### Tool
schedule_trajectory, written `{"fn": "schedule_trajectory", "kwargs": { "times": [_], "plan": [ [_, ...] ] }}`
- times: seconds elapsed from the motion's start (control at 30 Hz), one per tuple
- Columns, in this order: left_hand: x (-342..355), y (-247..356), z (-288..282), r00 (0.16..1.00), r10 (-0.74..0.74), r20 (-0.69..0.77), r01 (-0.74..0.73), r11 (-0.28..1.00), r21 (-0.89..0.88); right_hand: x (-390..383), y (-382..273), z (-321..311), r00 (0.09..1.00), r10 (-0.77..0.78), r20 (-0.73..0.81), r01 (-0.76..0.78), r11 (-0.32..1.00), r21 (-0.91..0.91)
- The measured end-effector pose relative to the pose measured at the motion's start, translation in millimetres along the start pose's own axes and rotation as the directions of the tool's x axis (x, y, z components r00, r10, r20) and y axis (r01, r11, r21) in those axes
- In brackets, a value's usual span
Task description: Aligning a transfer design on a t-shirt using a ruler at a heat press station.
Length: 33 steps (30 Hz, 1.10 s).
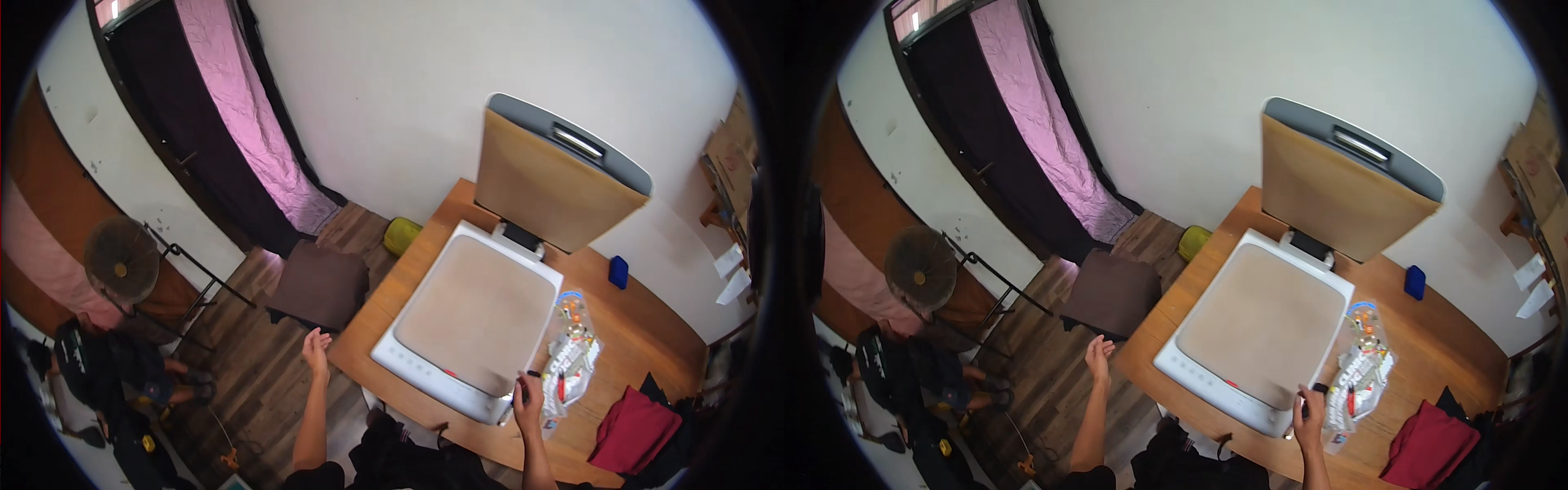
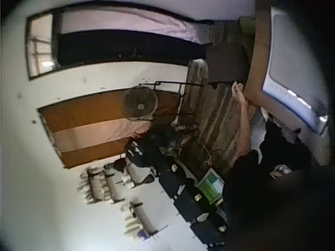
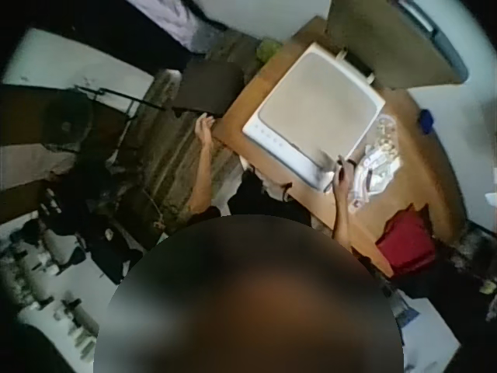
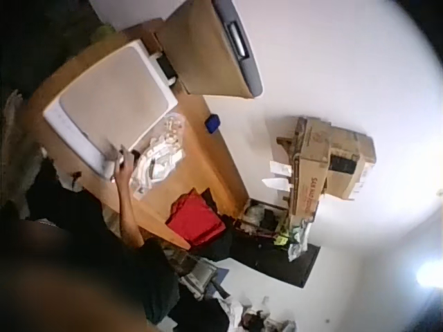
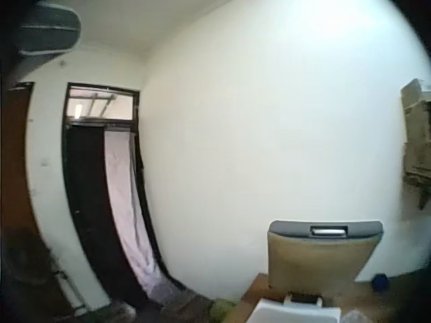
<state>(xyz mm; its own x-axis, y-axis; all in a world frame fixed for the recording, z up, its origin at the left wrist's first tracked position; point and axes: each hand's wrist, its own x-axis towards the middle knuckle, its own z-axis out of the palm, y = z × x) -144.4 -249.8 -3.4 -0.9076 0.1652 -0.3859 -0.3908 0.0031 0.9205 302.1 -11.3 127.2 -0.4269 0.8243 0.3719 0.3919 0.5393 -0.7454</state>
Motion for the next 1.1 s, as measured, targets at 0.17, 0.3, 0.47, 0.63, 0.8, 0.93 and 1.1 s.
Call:
{"fn": "schedule_trajectory", "kwargs": {
  "times": [0.17, 0.3, 0.47, 0.63, 0.8, 0.93, 1.1],
  "plan": [
    [181.0, -59.8, -36.0, 0.997, 0.075, 0.011, -0.071, 0.874, 0.481, -1.2, -48.2, 134.2, 0.982, 0.128, 0.137, -0.122, 0.991, -0.056],
    [283.4, -100.5, -22.1, 0.992, 0.056, 0.117, -0.125, 0.66, 0.741, -8.1, -66.1, 198.1, 0.978, 0.174, 0.116, -0.133, 0.946, -0.296],
    [366.2, -106.0, 25.1, 0.977, 0.214, 0.028, -0.136, 0.51, 0.849, -17.0, -68.3, 227.7, 0.969, 0.245, -0.007, -0.225, 0.877, -0.424],
    [392.7, -97.0, 29.1, 0.993, -0.019, 0.117, -0.108, 0.254, 0.961, -20.0, -77.5, 237.4, 0.901, 0.434, -0.018, -0.392, 0.794, -0.465],
    [382.4, -93.5, 20.2, 0.932, 0.089, 0.352, -0.363, 0.252, 0.897, -13.3, -91.2, 238.5, 0.84, 0.542, 0.017, -0.482, 0.761, -0.434],
    [383.9, -95.4, 26.5, 0.922, -0.003, 0.387, -0.374, 0.25, 0.893, -9.0, -92.5, 236.9, 0.807, 0.59, 0.001, -0.542, 0.742, -0.395],
    [397.2, -91.3, 19.8, 0.895, 0.078, 0.439, -0.445, 0.225, 0.867, -11.0, -96.7, 228.0, 0.761, 0.647, -0.046, -0.604, 0.681, -0.413]
  ]
}}
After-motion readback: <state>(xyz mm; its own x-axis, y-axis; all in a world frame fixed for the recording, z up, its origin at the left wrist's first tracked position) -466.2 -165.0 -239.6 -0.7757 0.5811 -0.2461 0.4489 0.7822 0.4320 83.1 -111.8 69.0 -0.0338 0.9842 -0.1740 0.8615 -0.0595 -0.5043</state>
